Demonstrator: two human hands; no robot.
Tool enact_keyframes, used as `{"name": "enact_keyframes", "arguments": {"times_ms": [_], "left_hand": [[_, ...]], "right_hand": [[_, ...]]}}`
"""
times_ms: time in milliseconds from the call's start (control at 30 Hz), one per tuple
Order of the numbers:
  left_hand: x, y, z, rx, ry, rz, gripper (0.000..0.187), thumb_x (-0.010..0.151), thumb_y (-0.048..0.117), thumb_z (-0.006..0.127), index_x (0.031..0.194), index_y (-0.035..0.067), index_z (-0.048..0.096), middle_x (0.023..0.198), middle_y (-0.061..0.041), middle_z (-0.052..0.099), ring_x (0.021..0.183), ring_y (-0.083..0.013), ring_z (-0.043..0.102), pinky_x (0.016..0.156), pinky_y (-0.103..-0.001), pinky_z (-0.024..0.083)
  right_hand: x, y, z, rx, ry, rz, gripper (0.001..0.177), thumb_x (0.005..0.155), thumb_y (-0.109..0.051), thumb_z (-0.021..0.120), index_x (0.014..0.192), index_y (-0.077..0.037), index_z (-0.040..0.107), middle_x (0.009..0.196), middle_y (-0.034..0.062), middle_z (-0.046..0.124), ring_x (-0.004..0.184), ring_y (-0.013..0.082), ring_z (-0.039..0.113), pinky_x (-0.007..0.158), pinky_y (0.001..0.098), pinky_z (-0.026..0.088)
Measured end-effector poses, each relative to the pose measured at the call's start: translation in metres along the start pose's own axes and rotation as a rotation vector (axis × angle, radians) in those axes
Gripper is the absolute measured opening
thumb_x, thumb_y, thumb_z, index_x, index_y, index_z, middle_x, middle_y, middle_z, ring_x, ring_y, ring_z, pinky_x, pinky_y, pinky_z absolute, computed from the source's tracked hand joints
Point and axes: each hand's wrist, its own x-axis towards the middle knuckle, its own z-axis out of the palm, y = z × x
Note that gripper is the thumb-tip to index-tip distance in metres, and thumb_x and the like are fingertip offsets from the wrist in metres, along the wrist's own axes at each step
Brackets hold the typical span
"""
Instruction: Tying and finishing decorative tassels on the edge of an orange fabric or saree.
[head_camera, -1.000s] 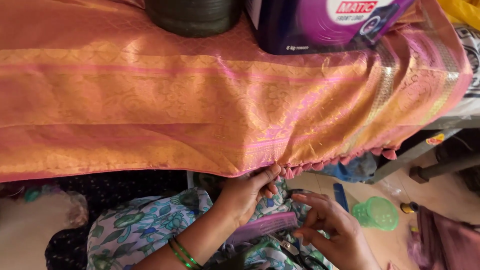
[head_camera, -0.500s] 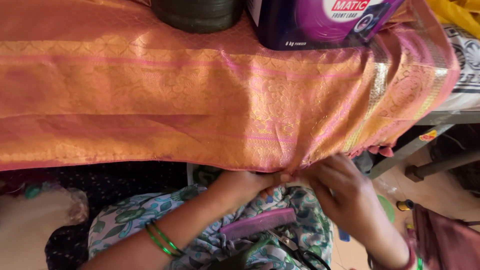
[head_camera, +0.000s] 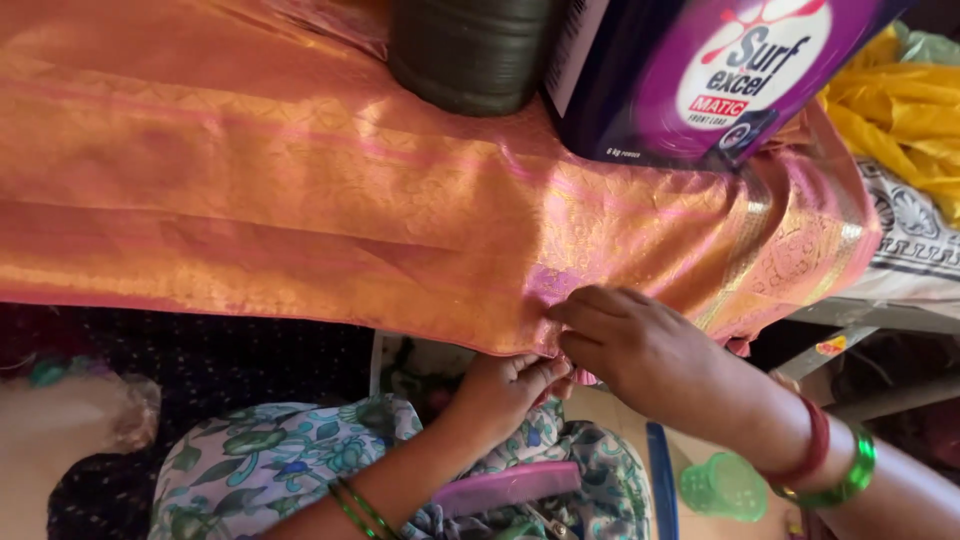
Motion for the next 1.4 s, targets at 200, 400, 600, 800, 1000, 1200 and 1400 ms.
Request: {"name": "enact_keyframes", "arguments": {"times_ms": [200,400,600,800,1000,1200,1400], "left_hand": [[-0.01,-0.015,0.006,-0.095,0.148,0.177,0.015,0.102,0.012,0.063,0.102,0.001,0.073,0.079,0.001,0.065,0.069,-0.0066,0.055,0.065,-0.023,0.048],[-0.016,0.012,-0.004,0.178,0.34,0.434,0.015,0.097,0.01,0.068,0.107,0.001,0.075,0.086,-0.009,0.072,0.076,-0.0184,0.068,0.069,-0.031,0.055],[-0.029,0.047,-0.002,0.901,0.391,0.942,0.019,0.09,0.005,0.068,0.109,0.001,0.068,0.091,-0.014,0.07,0.084,-0.0315,0.066,0.08,-0.041,0.051],[-0.008,-0.017,0.005,-0.163,0.16,0.027,0.013,0.096,0.015,0.07,0.097,0.002,0.071,0.081,-0.005,0.071,0.07,-0.0103,0.059,0.066,-0.027,0.048],[-0.009,-0.026,0.009,-0.587,0.052,-0.148,0.012,0.092,0.012,0.073,0.1,0.002,0.071,0.081,-0.003,0.073,0.064,-0.0085,0.058,0.059,-0.025,0.044],[-0.013,-0.02,0.005,-0.462,0.146,-0.03,0.014,0.087,0.007,0.079,0.099,0.0,0.076,0.086,-0.005,0.074,0.073,-0.0079,0.062,0.067,-0.023,0.049],[-0.023,0.016,0.0,0.148,0.298,0.233,0.009,0.085,0.005,0.079,0.093,0.001,0.077,0.084,-0.005,0.074,0.074,-0.0093,0.067,0.068,-0.024,0.054]], "right_hand": [[0.027,0.011,0.004,0.142,-0.198,-0.131,0.03,0.074,-0.007,0.069,0.103,-0.004,0.068,0.106,0.0059,0.069,0.095,0.0256,0.07,0.068,0.0359,0.057],[0.034,0.017,0.028,-0.034,-0.223,0.151,0.021,0.074,-0.012,0.072,0.095,-0.012,0.069,0.093,0.0041,0.067,0.081,0.0265,0.07,0.062,0.038,0.057],[0.023,0.012,0.021,0.079,-0.134,0.246,0.022,0.077,-0.008,0.069,0.099,-0.011,0.074,0.098,0.0054,0.071,0.087,0.0285,0.071,0.069,0.0398,0.058],[-0.027,-0.01,0.037,0.173,0.292,0.483,0.017,0.086,-0.009,0.072,0.102,-0.005,0.074,0.092,0.0083,0.074,0.079,0.0224,0.074,0.068,0.0334,0.058],[-0.062,-0.016,0.076,0.804,0.251,0.934,0.015,0.084,-0.005,0.072,0.099,-0.003,0.07,0.081,0.0059,0.077,0.059,0.0124,0.072,0.053,0.027,0.057],[-0.085,-0.01,0.08,0.411,0.26,0.536,0.02,0.078,0.002,0.07,0.095,-0.007,0.077,0.082,0.0049,0.075,0.07,0.018,0.075,0.064,0.0289,0.059],[-0.04,-0.012,0.037,0.213,0.233,0.237,0.024,0.073,0.0,0.07,0.095,-0.008,0.075,0.088,0.0075,0.071,0.077,0.0292,0.072,0.067,0.0382,0.057]]}}
